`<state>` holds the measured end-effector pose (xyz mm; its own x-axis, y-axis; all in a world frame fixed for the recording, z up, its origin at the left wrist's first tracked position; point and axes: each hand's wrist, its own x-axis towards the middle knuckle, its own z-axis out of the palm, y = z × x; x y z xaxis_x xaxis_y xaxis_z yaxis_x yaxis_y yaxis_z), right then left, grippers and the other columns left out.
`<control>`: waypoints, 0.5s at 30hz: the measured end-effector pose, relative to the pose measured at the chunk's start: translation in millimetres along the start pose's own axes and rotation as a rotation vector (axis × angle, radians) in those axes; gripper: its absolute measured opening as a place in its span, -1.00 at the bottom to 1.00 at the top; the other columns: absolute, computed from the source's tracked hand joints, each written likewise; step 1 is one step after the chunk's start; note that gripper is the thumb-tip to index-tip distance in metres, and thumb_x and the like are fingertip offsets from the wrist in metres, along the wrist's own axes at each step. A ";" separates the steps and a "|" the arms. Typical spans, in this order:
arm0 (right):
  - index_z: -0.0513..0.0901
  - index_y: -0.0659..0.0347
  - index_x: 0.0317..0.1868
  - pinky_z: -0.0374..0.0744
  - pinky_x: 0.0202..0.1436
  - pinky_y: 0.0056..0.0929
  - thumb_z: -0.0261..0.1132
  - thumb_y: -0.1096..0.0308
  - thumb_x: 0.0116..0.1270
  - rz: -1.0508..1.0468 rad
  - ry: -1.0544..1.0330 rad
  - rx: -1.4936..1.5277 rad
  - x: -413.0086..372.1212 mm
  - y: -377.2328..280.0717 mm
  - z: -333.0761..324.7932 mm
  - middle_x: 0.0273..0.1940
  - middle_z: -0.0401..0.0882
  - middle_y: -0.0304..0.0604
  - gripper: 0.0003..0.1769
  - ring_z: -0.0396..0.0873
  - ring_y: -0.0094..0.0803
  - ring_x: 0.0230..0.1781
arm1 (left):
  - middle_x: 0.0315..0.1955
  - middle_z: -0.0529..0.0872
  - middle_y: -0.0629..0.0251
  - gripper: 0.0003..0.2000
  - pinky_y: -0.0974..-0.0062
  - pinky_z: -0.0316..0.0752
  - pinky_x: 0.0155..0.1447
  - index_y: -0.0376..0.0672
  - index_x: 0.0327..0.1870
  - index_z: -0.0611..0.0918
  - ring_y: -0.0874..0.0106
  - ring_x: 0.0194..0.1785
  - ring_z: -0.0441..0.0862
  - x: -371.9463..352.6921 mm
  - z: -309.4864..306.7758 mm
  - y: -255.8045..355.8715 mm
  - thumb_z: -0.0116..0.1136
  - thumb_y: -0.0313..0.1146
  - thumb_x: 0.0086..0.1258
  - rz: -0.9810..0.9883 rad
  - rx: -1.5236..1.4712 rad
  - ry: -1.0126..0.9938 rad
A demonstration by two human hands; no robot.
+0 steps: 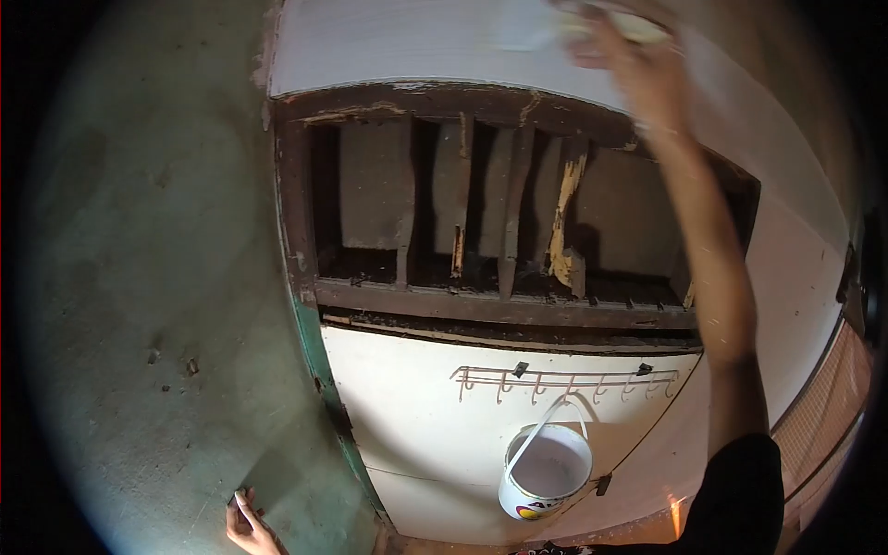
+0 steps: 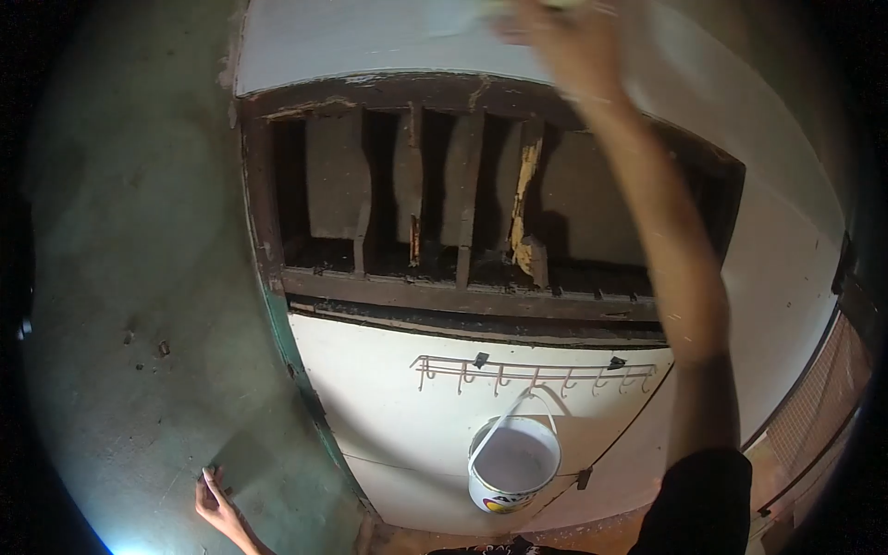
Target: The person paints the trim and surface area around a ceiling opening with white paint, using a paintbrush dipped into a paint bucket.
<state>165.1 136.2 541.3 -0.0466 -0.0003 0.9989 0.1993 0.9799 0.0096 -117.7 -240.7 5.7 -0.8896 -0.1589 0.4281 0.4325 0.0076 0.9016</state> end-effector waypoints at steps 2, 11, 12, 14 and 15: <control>0.72 0.21 -0.06 0.67 -0.39 -0.55 0.25 0.43 0.47 -0.103 -0.165 0.545 3.5 -44.7 79.1 -0.42 0.68 -0.27 -0.85 0.63 -0.59 -0.47 | -0.20 0.81 0.17 -0.67 0.52 0.51 -0.30 -0.32 -0.02 0.71 0.42 -0.11 0.78 -0.4 3.0 8.6 0.10 -0.18 0.59 0.028 -0.018 -0.006; 0.73 0.34 -0.31 0.63 -0.10 -0.17 0.38 0.19 0.23 -0.182 -0.044 0.260 -6.1 -71.5 237.4 -0.42 0.72 0.04 -0.69 0.71 -0.13 -0.30 | -0.30 0.82 0.19 -0.65 0.55 0.51 -0.29 -0.34 -0.11 0.73 0.47 -0.18 0.77 -1.1 5.9 15.9 0.15 -0.15 0.56 -0.031 -0.004 0.028; 0.73 0.33 -0.27 0.61 0.03 -0.06 0.40 0.19 0.20 -0.103 -0.122 0.331 -5.7 -65.3 229.1 -0.30 0.73 0.12 -0.69 0.68 0.04 -0.15 | -0.28 0.82 0.18 -0.64 0.55 0.51 -0.28 -0.33 -0.09 0.73 0.46 -0.18 0.77 0.1 2.9 8.6 0.15 -0.13 0.56 -0.027 0.007 0.019; 0.73 0.34 -0.30 0.66 -0.11 -0.20 0.41 0.15 0.23 -0.080 -0.120 0.409 0.7 -46.0 188.4 -0.45 0.73 0.03 -0.66 0.75 -0.13 -0.35 | -0.27 0.82 0.17 -0.63 0.54 0.51 -0.27 -0.32 -0.08 0.73 0.46 -0.17 0.77 -0.6 3.9 8.4 0.14 -0.11 0.56 -0.017 0.018 -0.011; 0.73 0.35 -0.30 0.68 -0.15 -0.26 0.41 0.11 0.25 -0.036 -0.125 0.432 -0.5 -23.9 153.2 -0.48 0.74 0.00 -0.63 0.77 -0.23 -0.39 | -0.25 0.82 0.17 -0.61 0.53 0.51 -0.25 -0.30 -0.05 0.73 0.46 -0.16 0.76 -1.8 5.9 15.1 0.13 -0.08 0.57 -0.023 0.029 -0.011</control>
<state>10.4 143.4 533.5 -0.1693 -0.0382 0.9848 -0.2300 0.9732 -0.0018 -110.5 -234.5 18.9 -0.9007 -0.1490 0.4080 0.4079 0.0325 0.9124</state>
